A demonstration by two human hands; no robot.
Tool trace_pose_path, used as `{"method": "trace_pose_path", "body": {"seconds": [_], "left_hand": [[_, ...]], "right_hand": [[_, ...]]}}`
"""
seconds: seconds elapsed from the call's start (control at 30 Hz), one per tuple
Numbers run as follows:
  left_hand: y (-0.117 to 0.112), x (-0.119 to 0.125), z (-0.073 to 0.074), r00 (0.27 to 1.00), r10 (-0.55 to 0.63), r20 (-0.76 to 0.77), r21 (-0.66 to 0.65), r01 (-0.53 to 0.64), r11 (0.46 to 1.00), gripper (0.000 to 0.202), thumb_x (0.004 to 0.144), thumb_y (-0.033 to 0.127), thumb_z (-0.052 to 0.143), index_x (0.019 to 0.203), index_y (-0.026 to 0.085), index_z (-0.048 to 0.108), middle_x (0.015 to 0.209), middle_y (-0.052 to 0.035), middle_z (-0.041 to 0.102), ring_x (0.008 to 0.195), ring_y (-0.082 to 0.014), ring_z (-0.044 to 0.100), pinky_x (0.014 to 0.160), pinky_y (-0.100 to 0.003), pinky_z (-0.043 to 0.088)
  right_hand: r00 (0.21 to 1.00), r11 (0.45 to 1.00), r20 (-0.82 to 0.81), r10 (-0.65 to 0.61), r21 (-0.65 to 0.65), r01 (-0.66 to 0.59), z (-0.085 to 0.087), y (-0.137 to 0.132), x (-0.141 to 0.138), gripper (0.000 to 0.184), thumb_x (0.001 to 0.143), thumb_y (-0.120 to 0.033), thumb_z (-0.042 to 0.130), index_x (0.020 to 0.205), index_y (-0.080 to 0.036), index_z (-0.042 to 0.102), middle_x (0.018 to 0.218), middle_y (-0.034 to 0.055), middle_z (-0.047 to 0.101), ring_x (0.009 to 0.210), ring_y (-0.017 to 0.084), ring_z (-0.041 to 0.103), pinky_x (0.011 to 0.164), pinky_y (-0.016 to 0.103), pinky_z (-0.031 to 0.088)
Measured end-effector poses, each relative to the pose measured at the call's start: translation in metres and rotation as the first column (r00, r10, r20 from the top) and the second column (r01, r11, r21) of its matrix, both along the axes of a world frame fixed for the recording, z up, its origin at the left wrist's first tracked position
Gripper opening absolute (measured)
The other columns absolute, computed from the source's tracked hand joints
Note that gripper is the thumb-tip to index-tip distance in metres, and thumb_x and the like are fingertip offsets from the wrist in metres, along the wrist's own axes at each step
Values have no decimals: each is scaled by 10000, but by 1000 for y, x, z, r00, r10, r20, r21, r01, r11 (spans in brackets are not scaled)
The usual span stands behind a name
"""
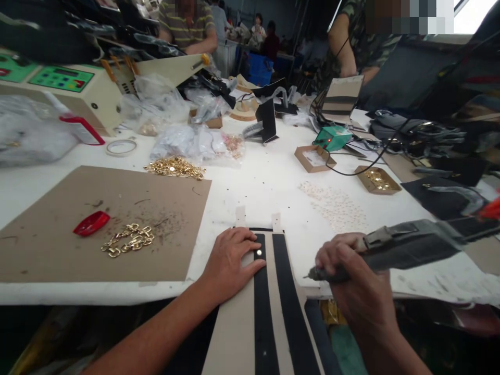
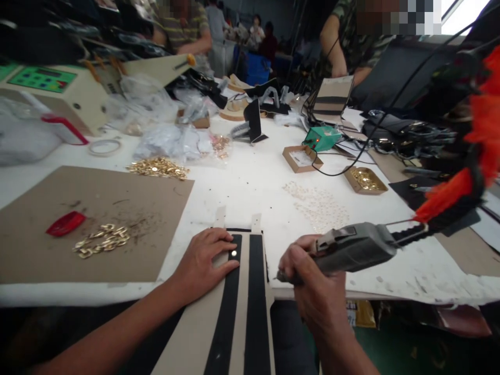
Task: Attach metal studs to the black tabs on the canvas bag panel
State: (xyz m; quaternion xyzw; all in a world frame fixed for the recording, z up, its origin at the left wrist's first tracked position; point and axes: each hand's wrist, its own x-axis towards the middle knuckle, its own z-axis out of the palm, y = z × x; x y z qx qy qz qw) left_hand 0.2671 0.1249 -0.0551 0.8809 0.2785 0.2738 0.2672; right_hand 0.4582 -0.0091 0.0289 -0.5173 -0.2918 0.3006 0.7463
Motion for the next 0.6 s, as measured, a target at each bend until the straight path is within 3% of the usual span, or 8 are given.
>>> {"method": "trace_pose_path", "body": {"seconds": [0.07, 0.17, 0.33, 0.6], "left_hand": [[-1, 0, 1, 1000, -1, 12, -10, 1, 1000, 279, 800, 295, 859, 1051, 258, 742, 1200, -31, 699, 1202, -277, 609, 1087, -505, 423], [-3, -1, 0, 1000, -2, 23, -38, 3, 999, 261, 819, 326, 845, 1052, 279, 737, 1209, -23, 694, 1226, -271, 592, 1116, -507, 399], [-3, -2, -1, 1000, -1, 11, -80, 2, 997, 228, 849, 347, 816, 1048, 284, 726, 1220, -16, 684, 1244, -261, 572, 1127, -499, 375], [-4, -2, -1, 1000, -13, -16, -94, 11, 995, 225, 874, 364, 790, 1075, 291, 717, 1229, -21, 674, 1259, -267, 559, 1145, -507, 352]], "right_hand": [[987, 986, 60, 146, 72, -151, 2, 30, -18, 173, 905, -268, 762, 847, -218, 606, 638, -57, 544, 515, 120, 517, 573, 295, 461], [947, 959, 184, 264, 50, -277, -11, 59, -34, 173, 948, -278, 726, 842, -221, 602, 646, -43, 570, 556, 143, 554, 594, 312, 472], [926, 958, 250, 284, -34, -285, -34, 73, -38, 235, 965, -299, 697, 786, -226, 564, 651, -31, 577, 577, 152, 555, 619, 324, 483], [906, 956, 304, 294, -70, -286, -39, 75, -34, 242, 968, -369, 682, 808, -240, 555, 667, -20, 554, 632, 170, 563, 654, 347, 516]]}}
